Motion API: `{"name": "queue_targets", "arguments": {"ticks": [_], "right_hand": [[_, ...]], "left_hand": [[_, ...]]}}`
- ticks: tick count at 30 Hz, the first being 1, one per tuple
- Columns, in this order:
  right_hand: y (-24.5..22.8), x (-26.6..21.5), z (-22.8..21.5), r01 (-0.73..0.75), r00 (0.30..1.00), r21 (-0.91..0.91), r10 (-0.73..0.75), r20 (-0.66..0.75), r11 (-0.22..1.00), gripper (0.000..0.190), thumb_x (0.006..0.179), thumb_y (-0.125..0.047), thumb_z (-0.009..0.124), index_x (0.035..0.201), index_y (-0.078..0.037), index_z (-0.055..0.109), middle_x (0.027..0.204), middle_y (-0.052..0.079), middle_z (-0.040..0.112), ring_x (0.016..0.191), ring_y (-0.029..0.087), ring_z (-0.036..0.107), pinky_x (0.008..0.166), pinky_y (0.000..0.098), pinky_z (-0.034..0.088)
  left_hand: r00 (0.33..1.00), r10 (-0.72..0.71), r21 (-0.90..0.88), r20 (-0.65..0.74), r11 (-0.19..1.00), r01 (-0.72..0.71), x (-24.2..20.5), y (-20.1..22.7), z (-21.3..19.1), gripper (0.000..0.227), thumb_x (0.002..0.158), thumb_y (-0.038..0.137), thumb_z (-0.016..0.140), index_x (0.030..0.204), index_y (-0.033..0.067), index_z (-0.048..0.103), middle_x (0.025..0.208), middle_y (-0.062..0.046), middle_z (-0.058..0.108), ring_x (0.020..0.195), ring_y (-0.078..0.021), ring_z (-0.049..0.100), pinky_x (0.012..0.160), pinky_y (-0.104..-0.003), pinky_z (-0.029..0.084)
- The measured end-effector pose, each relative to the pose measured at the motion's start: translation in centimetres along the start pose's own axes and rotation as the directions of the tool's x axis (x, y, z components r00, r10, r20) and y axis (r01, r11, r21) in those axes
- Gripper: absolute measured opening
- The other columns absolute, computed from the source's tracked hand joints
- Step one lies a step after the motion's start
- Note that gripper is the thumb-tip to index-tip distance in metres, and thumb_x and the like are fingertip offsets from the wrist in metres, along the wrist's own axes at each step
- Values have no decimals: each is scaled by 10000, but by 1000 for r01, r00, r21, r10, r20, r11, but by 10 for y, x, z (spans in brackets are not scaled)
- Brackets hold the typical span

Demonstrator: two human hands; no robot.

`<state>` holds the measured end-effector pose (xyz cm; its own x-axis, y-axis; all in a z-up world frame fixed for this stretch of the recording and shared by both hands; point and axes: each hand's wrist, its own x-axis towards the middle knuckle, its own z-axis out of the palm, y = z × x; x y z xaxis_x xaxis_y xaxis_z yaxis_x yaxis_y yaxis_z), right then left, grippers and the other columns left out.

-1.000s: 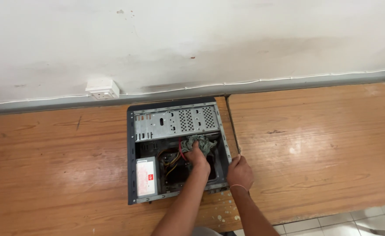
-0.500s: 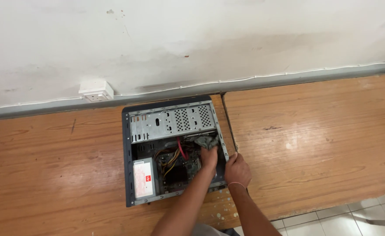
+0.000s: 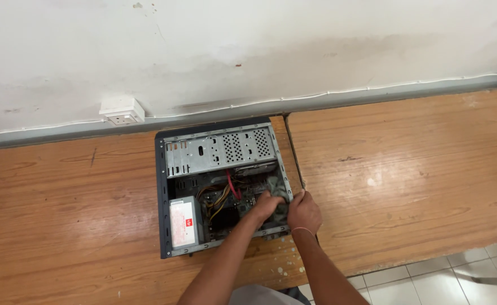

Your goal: The person cleans the internal components of an open desktop computer case using a cloth. They wipe the motherboard, power supply unit, and other internal parts while the case rests on a wooden table.

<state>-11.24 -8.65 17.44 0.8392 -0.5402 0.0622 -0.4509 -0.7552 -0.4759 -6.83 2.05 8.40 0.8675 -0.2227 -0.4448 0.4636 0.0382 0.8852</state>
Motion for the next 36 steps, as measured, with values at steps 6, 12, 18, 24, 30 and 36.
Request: {"name": "queue_targets", "arguments": {"ticks": [6,12,18,24,30,36], "right_hand": [[5,2,10,-9,999,10,9,-45,1000,398,1033,-397,459,899,-156,745,834,205,734,791,456,695,707,588,535],[7,3,11,9,999,-3,-9,-51,1000,407,1030,-391,460,890,-125,735,837,211,733,793,456,698,708,589,536],[4,3,6,29,999,16,-29,-42,999,402,1021,-382,467,918,-88,722,837,238,721,785,480,684,693,605,526],[9,3,8,22,999,23,-22,-29,999,418,1033,-391,466,898,-93,727,847,231,728,806,476,685,721,602,523],[5,2,10,-12,1000,42,13,-27,999,394,1024,-390,464,925,-117,730,844,229,725,799,477,683,718,604,520],[8,4,6,14,1000,14,-13,-22,1000,404,1032,-381,466,897,-105,729,847,224,727,809,470,685,729,601,521]], "left_hand": [[977,107,-427,-185,887,-178,44,-38,-6,383,846,259,666,1166,52,623,1050,-48,685,980,-211,637,907,-370,489],[992,-4,-468,-125,882,-55,5,17,3,392,930,331,535,1194,64,649,1126,-65,666,1030,-203,604,947,-335,463],[992,52,34,117,998,-56,18,-31,-3,460,925,258,499,1272,-14,632,1270,-124,654,1155,-228,579,1019,-366,439],[977,-30,150,211,989,-2,12,-29,-4,503,973,299,492,1370,2,579,1367,-113,640,1237,-229,575,1059,-372,435],[996,93,-124,0,988,-92,20,-23,-9,455,975,267,528,1339,11,625,1290,-84,666,1161,-208,598,1016,-361,453],[958,184,-336,-220,907,-252,36,-12,-1,430,986,239,594,1370,47,577,1245,-53,661,1132,-180,599,987,-333,457]]}}
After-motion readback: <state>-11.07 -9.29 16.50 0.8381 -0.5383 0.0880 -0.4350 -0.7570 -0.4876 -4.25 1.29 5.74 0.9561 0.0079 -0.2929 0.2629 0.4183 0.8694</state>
